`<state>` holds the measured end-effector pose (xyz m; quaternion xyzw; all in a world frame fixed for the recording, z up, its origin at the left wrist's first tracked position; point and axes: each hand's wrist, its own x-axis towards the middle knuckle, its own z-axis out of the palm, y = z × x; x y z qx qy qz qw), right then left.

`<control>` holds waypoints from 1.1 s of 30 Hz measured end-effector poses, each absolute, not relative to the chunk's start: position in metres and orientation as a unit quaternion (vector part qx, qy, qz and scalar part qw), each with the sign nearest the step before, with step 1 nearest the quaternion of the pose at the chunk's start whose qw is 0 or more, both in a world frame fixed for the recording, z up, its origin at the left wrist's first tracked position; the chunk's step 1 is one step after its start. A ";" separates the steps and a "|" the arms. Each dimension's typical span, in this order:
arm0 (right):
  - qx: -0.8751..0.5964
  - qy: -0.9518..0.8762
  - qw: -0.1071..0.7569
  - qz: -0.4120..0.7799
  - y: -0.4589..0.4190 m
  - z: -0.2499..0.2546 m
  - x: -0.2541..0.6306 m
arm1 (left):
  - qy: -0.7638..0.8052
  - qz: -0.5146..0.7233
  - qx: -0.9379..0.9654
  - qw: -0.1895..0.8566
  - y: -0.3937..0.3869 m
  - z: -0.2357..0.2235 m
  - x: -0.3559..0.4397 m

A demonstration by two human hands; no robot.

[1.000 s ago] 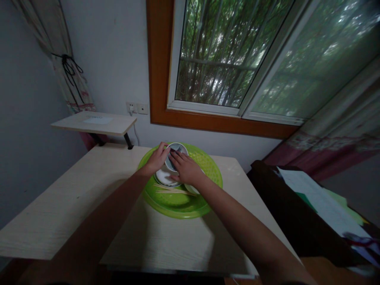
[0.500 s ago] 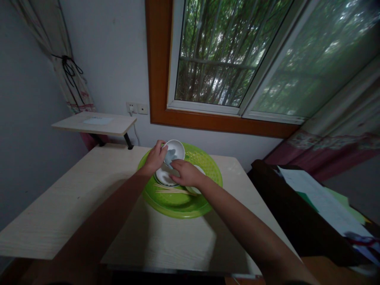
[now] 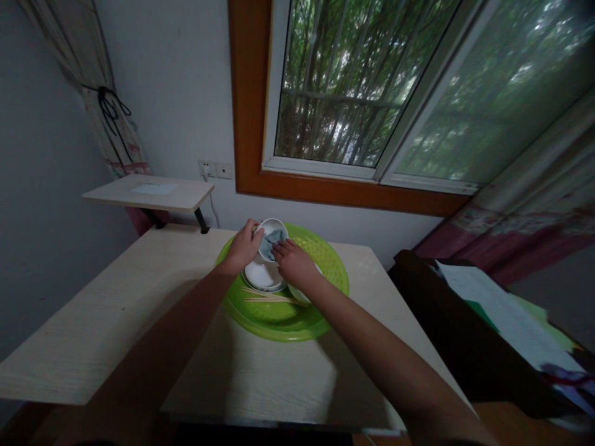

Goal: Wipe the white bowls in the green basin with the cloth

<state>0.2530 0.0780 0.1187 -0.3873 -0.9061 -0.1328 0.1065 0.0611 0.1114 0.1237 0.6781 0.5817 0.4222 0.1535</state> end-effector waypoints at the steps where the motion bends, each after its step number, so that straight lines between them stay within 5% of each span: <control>1: -0.397 -0.899 0.109 -0.148 0.078 0.117 0.252 | 0.581 0.416 0.683 0.151 0.111 0.124 0.061; 14: -0.350 -0.927 0.086 -0.105 0.076 0.123 0.248 | 0.581 0.425 0.679 0.142 0.107 0.124 0.062; 33: -0.344 -0.912 0.203 -0.088 0.085 0.117 0.246 | 0.503 0.490 0.645 0.302 0.111 0.114 0.069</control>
